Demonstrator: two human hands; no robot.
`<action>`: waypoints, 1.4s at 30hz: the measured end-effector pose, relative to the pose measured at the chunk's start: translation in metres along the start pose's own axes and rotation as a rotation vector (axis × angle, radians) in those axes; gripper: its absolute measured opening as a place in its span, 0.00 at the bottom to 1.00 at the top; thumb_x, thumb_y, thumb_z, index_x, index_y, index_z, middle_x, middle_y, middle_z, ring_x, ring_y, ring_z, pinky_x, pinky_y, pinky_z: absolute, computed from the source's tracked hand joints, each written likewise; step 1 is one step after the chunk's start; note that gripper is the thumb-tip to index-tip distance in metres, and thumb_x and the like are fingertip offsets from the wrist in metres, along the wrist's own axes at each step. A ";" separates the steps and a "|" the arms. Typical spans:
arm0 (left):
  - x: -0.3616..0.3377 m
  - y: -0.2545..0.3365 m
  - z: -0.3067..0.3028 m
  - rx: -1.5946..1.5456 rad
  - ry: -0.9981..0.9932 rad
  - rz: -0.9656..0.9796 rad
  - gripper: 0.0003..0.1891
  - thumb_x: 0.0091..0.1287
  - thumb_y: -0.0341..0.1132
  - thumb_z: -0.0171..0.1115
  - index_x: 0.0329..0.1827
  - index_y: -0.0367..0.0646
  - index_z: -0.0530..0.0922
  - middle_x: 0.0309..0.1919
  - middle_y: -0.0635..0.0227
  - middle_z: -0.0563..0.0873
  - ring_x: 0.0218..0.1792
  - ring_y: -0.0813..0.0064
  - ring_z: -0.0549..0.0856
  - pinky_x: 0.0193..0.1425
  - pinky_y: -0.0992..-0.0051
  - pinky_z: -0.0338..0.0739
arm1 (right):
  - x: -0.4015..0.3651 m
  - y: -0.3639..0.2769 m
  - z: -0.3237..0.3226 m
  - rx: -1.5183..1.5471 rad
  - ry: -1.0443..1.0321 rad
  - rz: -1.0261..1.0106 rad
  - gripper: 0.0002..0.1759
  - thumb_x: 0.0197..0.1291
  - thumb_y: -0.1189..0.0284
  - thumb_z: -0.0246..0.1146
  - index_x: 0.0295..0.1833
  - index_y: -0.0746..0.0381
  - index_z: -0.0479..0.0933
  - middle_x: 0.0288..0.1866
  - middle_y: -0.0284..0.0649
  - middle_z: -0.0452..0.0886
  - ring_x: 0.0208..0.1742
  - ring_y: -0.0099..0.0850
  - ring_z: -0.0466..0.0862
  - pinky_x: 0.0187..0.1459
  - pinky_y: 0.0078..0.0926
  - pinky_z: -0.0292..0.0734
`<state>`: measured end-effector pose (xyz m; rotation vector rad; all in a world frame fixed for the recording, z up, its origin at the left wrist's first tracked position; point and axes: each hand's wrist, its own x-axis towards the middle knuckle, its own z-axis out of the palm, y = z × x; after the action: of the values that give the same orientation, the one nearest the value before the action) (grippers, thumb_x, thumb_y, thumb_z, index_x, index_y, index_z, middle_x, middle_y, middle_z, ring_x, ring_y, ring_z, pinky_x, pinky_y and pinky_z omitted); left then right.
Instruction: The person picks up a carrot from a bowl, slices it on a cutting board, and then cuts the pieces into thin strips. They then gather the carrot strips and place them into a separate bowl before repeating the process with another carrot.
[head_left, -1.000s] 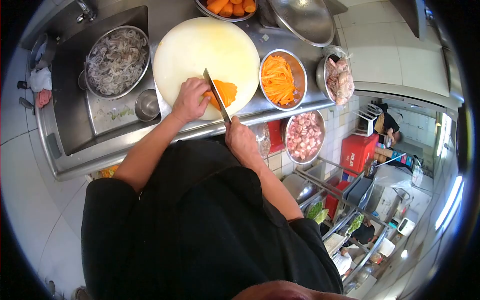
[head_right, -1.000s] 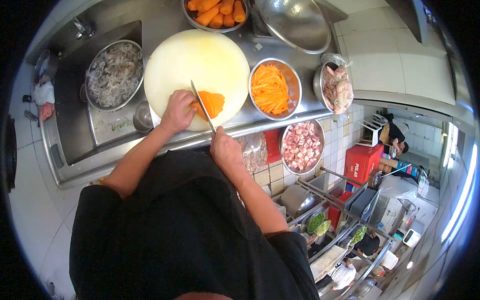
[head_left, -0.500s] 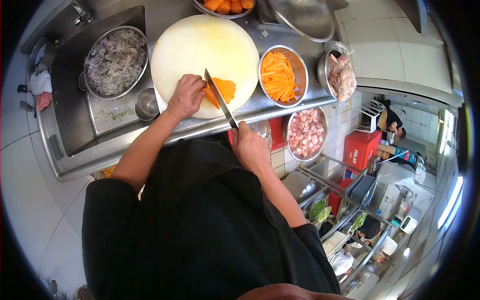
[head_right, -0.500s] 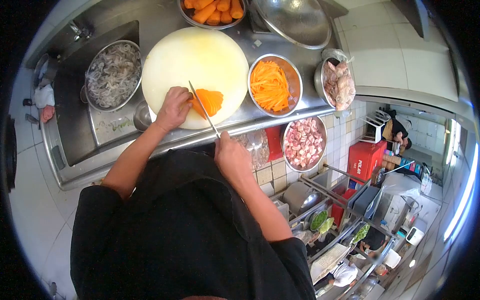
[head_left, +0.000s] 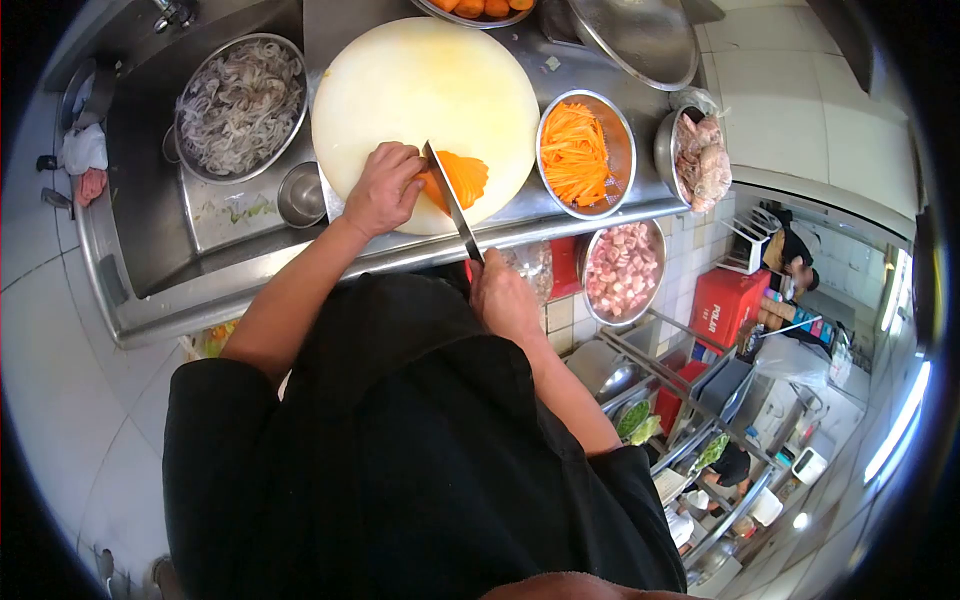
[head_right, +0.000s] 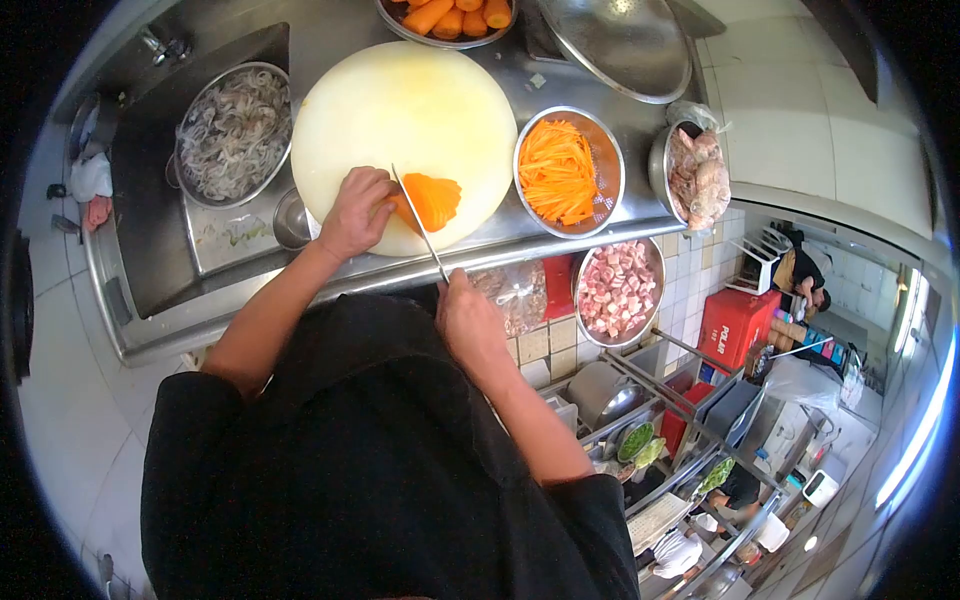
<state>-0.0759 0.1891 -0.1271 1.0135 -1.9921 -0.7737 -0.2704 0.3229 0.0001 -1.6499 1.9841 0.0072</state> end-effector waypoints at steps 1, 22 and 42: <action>0.000 0.000 0.000 0.009 -0.009 -0.004 0.13 0.63 0.27 0.70 0.50 0.37 0.82 0.52 0.57 0.83 0.59 0.49 0.80 0.68 0.57 0.73 | 0.010 -0.001 0.005 -0.016 -0.013 0.005 0.14 0.78 0.64 0.59 0.47 0.66 0.75 0.31 0.65 0.85 0.36 0.66 0.87 0.41 0.65 0.81; -0.001 -0.002 0.000 -0.029 0.025 0.017 0.13 0.63 0.27 0.69 0.51 0.35 0.81 0.53 0.50 0.83 0.58 0.44 0.80 0.66 0.55 0.75 | -0.015 -0.011 -0.017 -0.059 0.003 0.001 0.13 0.78 0.67 0.59 0.45 0.67 0.74 0.29 0.64 0.85 0.34 0.64 0.88 0.39 0.62 0.82; 0.001 -0.007 -0.004 -0.028 -0.001 -0.008 0.12 0.65 0.25 0.69 0.50 0.35 0.82 0.51 0.52 0.84 0.57 0.46 0.81 0.66 0.57 0.76 | 0.017 -0.018 -0.021 -0.088 0.013 -0.051 0.14 0.78 0.65 0.58 0.44 0.66 0.75 0.31 0.63 0.86 0.36 0.63 0.89 0.41 0.62 0.84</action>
<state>-0.0708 0.1840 -0.1301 1.0050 -1.9741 -0.8048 -0.2642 0.2957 0.0172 -1.7596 1.9770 0.0658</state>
